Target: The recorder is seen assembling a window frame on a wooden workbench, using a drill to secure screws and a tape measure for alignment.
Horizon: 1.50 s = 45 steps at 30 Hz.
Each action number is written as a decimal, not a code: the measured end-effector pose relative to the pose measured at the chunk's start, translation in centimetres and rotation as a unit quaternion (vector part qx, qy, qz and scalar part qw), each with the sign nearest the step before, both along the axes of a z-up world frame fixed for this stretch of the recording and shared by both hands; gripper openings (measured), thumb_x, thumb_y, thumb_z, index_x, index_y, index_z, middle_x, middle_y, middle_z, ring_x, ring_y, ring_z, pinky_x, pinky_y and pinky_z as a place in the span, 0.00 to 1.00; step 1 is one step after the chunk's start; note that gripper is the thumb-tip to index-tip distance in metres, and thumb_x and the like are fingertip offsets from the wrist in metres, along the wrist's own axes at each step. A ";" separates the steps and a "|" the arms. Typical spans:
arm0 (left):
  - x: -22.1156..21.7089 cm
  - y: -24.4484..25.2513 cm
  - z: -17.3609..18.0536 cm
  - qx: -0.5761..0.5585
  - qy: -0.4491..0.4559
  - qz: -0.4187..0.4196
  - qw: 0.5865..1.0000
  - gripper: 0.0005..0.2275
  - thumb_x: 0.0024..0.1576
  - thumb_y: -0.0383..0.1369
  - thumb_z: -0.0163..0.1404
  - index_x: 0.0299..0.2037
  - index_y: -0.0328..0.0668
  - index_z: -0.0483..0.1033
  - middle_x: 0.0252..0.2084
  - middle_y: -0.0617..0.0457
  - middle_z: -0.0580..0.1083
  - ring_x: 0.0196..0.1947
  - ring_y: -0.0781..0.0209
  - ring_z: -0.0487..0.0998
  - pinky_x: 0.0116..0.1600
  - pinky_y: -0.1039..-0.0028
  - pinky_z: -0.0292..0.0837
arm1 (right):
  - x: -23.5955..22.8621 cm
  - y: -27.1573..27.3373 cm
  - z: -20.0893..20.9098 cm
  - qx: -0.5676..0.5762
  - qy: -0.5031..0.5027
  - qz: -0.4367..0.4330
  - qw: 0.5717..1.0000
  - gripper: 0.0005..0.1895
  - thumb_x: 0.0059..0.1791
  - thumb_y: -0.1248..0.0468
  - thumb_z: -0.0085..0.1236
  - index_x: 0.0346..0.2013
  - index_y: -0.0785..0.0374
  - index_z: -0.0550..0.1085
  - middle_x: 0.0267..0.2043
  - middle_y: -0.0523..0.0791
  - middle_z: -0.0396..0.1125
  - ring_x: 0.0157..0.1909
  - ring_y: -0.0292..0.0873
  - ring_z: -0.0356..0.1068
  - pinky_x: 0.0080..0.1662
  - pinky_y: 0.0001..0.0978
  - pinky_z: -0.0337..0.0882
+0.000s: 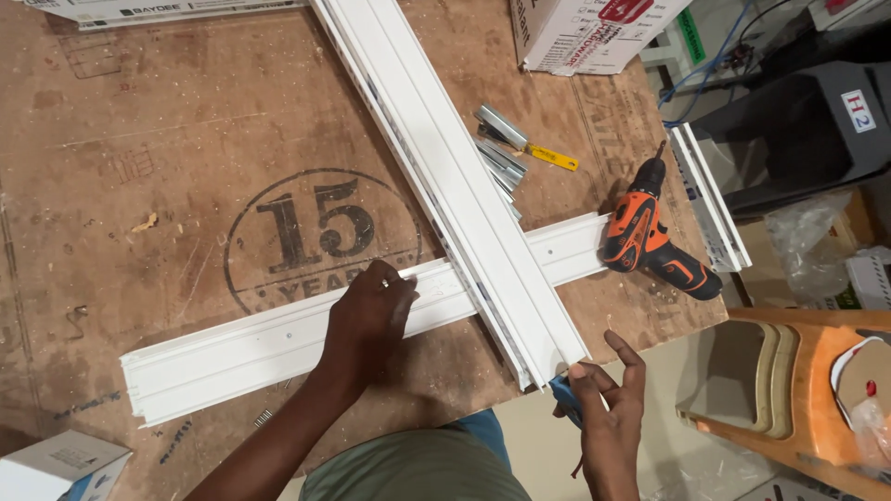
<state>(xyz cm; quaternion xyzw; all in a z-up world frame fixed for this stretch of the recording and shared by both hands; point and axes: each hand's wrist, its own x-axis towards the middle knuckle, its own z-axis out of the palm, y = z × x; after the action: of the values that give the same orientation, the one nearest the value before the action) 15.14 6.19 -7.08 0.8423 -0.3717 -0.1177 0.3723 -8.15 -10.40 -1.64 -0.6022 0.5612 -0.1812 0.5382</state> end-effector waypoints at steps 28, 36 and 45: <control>-1.3 -5.1 4.3 -0.290 0.185 -0.083 0.935 0.07 0.58 0.20 0.54 0.44 0.38 0.77 0.44 0.51 0.76 0.46 0.62 0.82 0.49 0.74 0.82 | -1.1 -0.3 -0.4 0.003 0.028 0.013 1.000 0.37 0.47 0.60 0.59 0.69 0.59 0.58 0.39 0.55 0.75 0.31 0.43 0.72 0.33 0.34 0.72; -0.6 -5.6 4.1 -0.291 0.202 -0.068 0.933 0.06 0.58 0.20 0.54 0.43 0.37 0.78 0.43 0.51 0.77 0.43 0.63 0.82 0.48 0.75 0.80 | -13.6 -3.3 -5.0 0.067 0.037 0.018 0.997 0.20 0.48 0.65 0.56 0.54 0.68 0.73 0.34 0.54 0.75 0.27 0.44 0.71 0.31 0.37 0.72; 0.5 -6.0 4.7 -0.295 0.214 -0.062 0.929 0.06 0.59 0.20 0.54 0.44 0.36 0.77 0.44 0.50 0.77 0.46 0.63 0.83 0.50 0.75 0.82 | -53.5 -20.0 -24.4 0.029 0.013 0.329 0.944 0.19 0.53 0.58 0.53 0.51 0.69 0.79 0.44 0.53 0.77 0.38 0.43 0.75 0.45 0.35 0.77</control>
<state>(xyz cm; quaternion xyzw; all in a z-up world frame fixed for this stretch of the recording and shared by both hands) 15.60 0.17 -2.37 0.6245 -0.3529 -0.2027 0.6666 -61.70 -30.39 -26.08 -0.7401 0.3432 0.0300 0.5775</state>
